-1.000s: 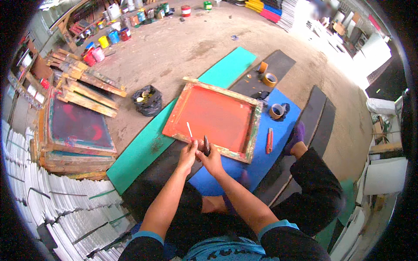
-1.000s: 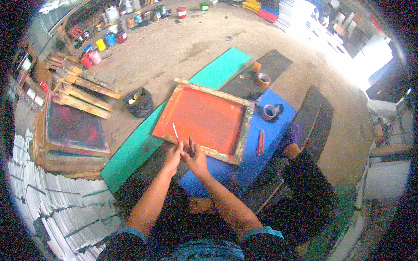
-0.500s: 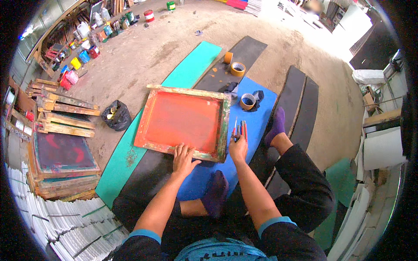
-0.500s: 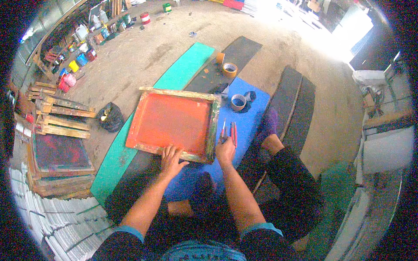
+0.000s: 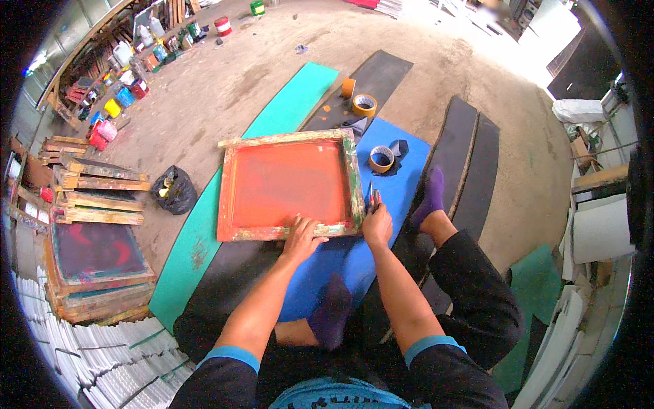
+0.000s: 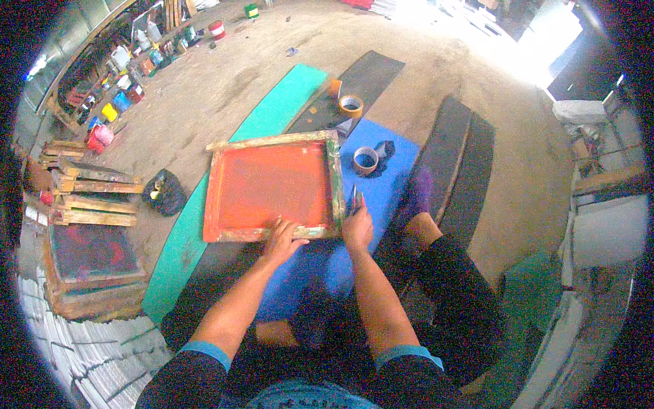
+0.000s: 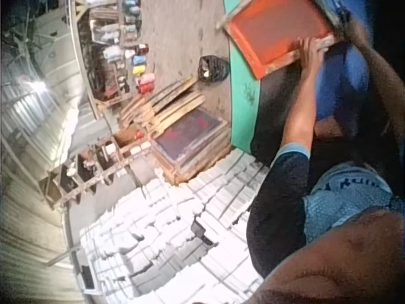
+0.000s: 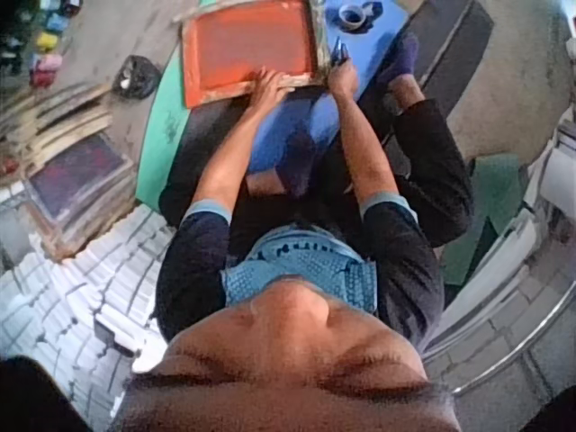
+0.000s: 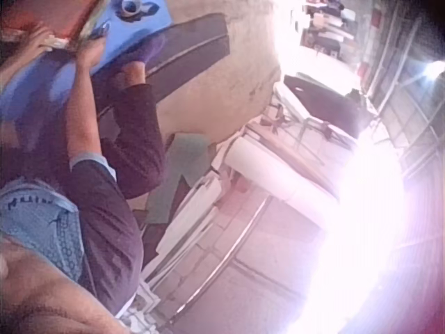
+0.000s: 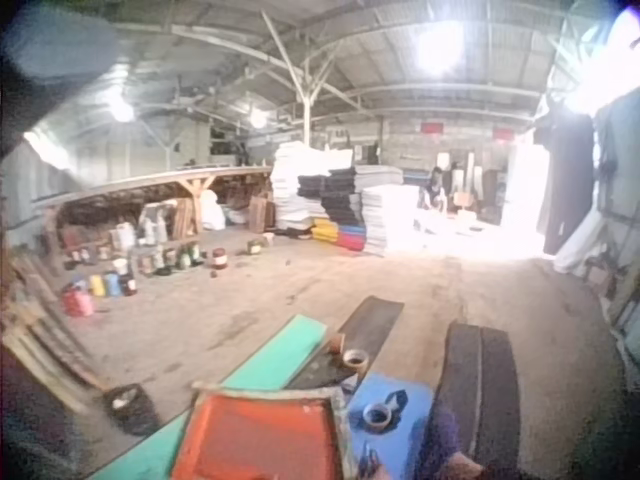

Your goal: The person scrapes dried red ink from a wooden screen printing frame using a utility knife, then wipes the frame with a cloth. They also use tape to remove residue from the frame's edges.

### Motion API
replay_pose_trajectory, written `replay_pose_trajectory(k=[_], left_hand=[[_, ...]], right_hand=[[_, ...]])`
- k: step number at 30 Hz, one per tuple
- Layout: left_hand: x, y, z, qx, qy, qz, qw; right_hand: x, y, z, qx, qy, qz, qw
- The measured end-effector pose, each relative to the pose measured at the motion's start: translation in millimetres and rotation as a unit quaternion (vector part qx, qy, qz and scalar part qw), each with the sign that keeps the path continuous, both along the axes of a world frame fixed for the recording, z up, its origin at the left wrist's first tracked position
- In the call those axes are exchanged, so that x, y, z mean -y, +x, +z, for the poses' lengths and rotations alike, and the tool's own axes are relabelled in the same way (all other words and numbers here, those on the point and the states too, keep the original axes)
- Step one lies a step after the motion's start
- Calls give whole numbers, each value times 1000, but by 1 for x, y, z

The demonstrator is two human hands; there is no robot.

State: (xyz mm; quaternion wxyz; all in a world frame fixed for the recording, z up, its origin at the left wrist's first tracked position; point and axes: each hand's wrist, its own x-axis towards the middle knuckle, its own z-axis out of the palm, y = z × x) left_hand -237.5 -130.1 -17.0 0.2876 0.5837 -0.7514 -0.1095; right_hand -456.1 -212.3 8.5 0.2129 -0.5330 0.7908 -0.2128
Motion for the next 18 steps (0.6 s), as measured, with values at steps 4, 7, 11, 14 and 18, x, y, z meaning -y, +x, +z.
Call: replay_pose_trajectory(k=[4, 7, 11, 14, 18], left_hand=[[6, -1, -13, 0, -6, 8, 1000], [6, 5, -22, -23, 33, 1, 999], [-20, 13, 10, 43, 15, 1, 999], [-53, 45, 15, 44, -25, 37, 998], [-100, 101, 29, 3, -5, 157, 988]], right_hand=[[9, -3, 7, -9, 30, -3, 999], [10, 2, 3, -11, 26, 13, 999], [2, 9, 1, -95, 5, 72, 993], [-2, 13, -13, -212, -34, 96, 972], [-25, 44, -21, -243, -186, 206, 930]])
